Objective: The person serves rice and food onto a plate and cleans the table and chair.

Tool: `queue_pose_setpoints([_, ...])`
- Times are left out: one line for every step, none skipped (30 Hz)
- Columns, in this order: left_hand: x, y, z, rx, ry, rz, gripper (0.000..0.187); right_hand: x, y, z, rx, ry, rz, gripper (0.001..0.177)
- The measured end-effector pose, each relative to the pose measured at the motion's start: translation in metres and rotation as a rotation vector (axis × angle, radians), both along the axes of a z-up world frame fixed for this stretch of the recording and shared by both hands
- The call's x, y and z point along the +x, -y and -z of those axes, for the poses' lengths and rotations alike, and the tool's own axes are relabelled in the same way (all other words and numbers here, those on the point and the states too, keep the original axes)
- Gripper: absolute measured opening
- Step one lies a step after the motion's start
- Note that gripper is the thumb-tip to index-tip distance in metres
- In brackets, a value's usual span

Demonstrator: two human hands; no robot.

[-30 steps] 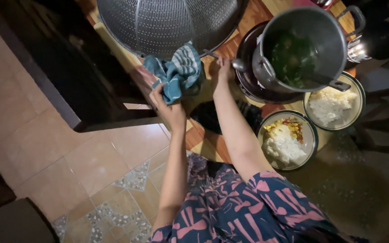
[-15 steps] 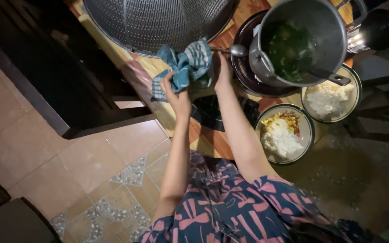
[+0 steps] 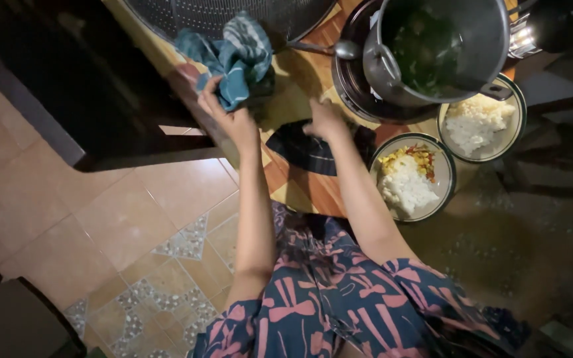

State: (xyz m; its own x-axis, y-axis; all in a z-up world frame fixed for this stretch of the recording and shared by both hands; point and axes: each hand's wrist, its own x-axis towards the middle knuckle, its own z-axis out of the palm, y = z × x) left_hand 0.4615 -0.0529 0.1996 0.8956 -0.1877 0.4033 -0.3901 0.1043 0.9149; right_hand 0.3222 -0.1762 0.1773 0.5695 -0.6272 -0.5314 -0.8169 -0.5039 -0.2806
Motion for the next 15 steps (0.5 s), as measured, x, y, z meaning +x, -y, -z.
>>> queue_pose_setpoints([-0.004, -0.003, -0.004, -0.003, 0.003, -0.001, 0.043, -0.002, -0.004, 0.017, -0.003, 0.003, -0.001, 0.076])
queue_pose_setpoints([-0.008, -0.006, -0.009, -0.001, -0.002, -0.006, 0.039, -0.004, -0.009, 0.034, -0.067, -0.038, -0.008, 0.073])
queue_pose_setpoints([-0.012, -0.010, -0.013, 0.002, -0.007, -0.011, 0.036, -0.007, -0.014, 0.050, -0.130, -0.078, -0.015, 0.073])
queue_pose_setpoints([-0.016, -0.013, -0.016, 0.000, -0.007, -0.015, 0.036, -0.012, -0.012, 0.089, -0.132, -0.078, -0.018, 0.073])
queue_pose_setpoints([-0.020, -0.017, -0.019, 0.026, 0.014, -0.029, 0.036, -0.017, -0.009, 0.127, -0.264, 0.101, -0.021, 0.060])
queue_pose_setpoints([-0.024, -0.021, -0.023, 0.050, 0.037, -0.047, 0.035, -0.020, -0.006, 0.164, -0.397, 0.283, -0.024, 0.048])
queue_pose_setpoints([-0.028, -0.027, -0.028, 0.047, 0.039, -0.054, 0.035, -0.022, -0.007, 0.164, -0.399, 0.287, -0.031, 0.048])
queue_pose_setpoints([-0.033, -0.032, -0.033, 0.068, 0.024, -0.058, 0.037, -0.022, -0.006, 0.163, -0.338, 0.330, -0.051, 0.033])
queue_pose_setpoints([-0.037, -0.037, -0.038, 0.089, 0.009, -0.061, 0.038, -0.022, -0.006, 0.161, -0.277, 0.371, -0.072, 0.018])
queue_pose_setpoints([-0.042, -0.041, -0.040, 0.082, 0.012, -0.075, 0.038, -0.024, -0.010, 0.144, -0.282, 0.377, -0.086, 0.018])
queue_pose_setpoints([-0.047, -0.046, -0.042, 0.077, 0.027, -0.085, 0.039, -0.026, -0.014, 0.127, -0.228, 0.428, -0.134, 0.024])
queue_pose_setpoints([-0.052, -0.051, -0.043, 0.075, 0.041, -0.094, 0.040, -0.029, -0.021, 0.110, -0.171, 0.477, -0.183, 0.032])
queue_pose_setpoints([-0.057, -0.054, -0.039, 0.071, 0.043, -0.109, 0.040, -0.034, -0.022, 0.116, -0.171, 0.481, -0.198, 0.032])
queue_pose_setpoints([-0.062, -0.057, -0.034, 0.087, 0.063, -0.128, 0.041, -0.041, -0.024, 0.123, -0.160, 0.568, -0.244, 0.028])
queue_pose_setpoints([-0.068, -0.059, -0.029, 0.103, 0.083, -0.146, 0.042, -0.047, -0.025, 0.129, -0.148, 0.655, -0.290, 0.026])
